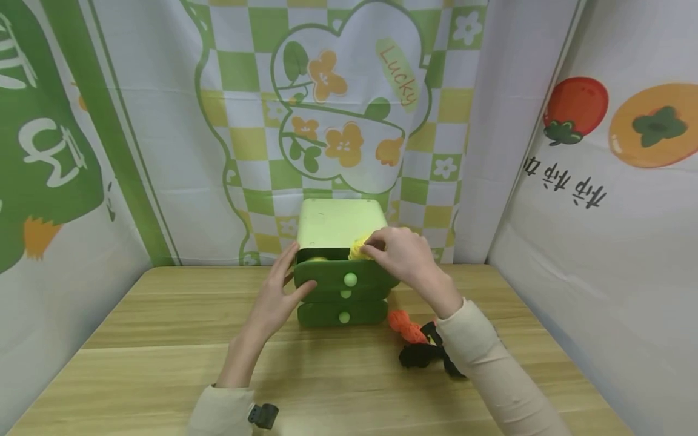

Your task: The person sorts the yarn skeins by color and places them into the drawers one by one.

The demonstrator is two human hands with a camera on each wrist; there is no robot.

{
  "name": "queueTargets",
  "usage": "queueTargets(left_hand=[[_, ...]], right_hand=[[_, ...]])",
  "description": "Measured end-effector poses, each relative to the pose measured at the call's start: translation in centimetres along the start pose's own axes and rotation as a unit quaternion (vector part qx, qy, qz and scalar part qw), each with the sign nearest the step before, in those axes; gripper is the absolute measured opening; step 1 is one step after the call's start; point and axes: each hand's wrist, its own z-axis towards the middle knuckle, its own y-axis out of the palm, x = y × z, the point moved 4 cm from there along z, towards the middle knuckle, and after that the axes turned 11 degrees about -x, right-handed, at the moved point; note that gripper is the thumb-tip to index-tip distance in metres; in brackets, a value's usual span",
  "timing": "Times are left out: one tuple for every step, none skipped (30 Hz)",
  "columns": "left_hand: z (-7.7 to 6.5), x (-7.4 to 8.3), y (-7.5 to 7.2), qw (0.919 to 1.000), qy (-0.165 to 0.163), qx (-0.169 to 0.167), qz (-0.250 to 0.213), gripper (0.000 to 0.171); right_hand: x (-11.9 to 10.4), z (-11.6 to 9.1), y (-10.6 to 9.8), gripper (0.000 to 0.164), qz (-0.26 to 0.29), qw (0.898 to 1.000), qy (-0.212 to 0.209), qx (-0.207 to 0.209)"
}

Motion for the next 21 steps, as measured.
queueTargets(left_hand=[[0.0,0.0,0.0,1.0,0.0,0.0,0.0,0.085],[0.0,0.0,0.0,1.0,0.0,0.001,0.0,0.085],[0.0,0.0,0.0,1.0,0.001,0.001,0.001,0.085],[0.0,0.0,0.0,1.0,0.0,0.002,0.001,0.084],[0.0,0.0,0.0,1.0,0.0,0.003,0.001,0.084],[0.0,0.0,0.0,1.0,0.001,0.003,0.001,0.084],[0.0,0.0,0.0,1.0,0.001,0.003,0.001,0.084],[0.0,0.0,0.0,1.0,0.001,0.003,0.002,0.084],[0.0,0.0,0.0,1.0,0.0,0.003,0.002,0.084],[0.0,0.0,0.0,1.0,0.0,0.003,0.001,0.084],[0.0,0.0,0.0,1.0,0.001,0.003,0.001,0.084],[0.0,0.0,0.1,1.0,0.001,0.003,0.0,0.084],[0.0,0.1,0.1,1.0,0.002,0.003,0.0,0.085],[0.0,0.1,0.1,1.0,0.003,0.005,0.0,0.085],[0.0,0.1,0.1,1.0,0.003,0.005,-0.001,0.085],[0.0,0.1,0.0,1.0,0.005,0.007,0.0,0.085],[0.0,0.1,0.0,1.0,0.006,0.008,0.001,0.086],[0.0,0.1,0.0,0.9999,0.007,0.008,0.002,0.086],[0.0,0.1,0.0,0.9999,0.008,0.009,0.003,0.086],[0.0,0.0,0.0,0.9999,0.006,0.009,0.004,0.086],[0.0,0.0,0.1,0.9999,0.005,0.008,0.005,0.086]], right_hand=[[0.0,0.0,0.1,0.02,-0.003,1.0,-0.007,-0.003],[0.0,0.0,0.2,0.02,-0.003,1.0,-0.017,-0.004],[-0.1,-0.1,0.2,0.019,-0.005,1.0,-0.027,-0.002],[0.0,-0.1,0.2,0.018,-0.007,0.999,-0.038,0.003],[0.0,-0.1,0.2,0.017,-0.006,0.999,-0.048,0.011],[0.1,-0.2,0.1,0.016,-0.006,0.998,-0.057,0.023],[0.1,-0.2,-0.1,0.015,-0.005,0.997,-0.064,0.038],[0.2,-0.3,-0.3,0.014,-0.001,0.996,-0.068,0.054],[0.3,-0.4,-0.5,0.013,0.002,0.995,-0.069,0.068],[0.5,-0.4,-0.8,0.013,0.007,0.995,-0.066,0.079],[0.7,-0.5,-1.0,0.013,0.012,0.994,-0.062,0.085],[0.8,-0.6,-1.1,0.013,0.014,0.995,-0.055,0.087],[1.0,-0.6,-1.2,0.013,0.016,0.995,-0.047,0.084],[1.1,-0.6,-1.3,0.014,0.017,0.996,-0.038,0.079],[1.2,-0.6,-1.3,0.014,0.017,0.997,-0.03,0.071],[1.3,-0.6,-1.2,0.014,0.017,0.998,-0.022,0.062],[1.4,-0.6,-1.2,0.014,0.016,0.998,-0.016,0.053],[1.5,-0.6,-1.1,0.014,0.014,0.999,-0.011,0.045],[1.6,-0.5,-1.0,0.015,0.014,0.999,-0.006,0.038],[1.6,-0.5,-0.8,0.015,0.013,0.999,-0.002,0.032],[1.7,-0.5,-0.7,0.015,0.01,1.0,0.001,0.027]])
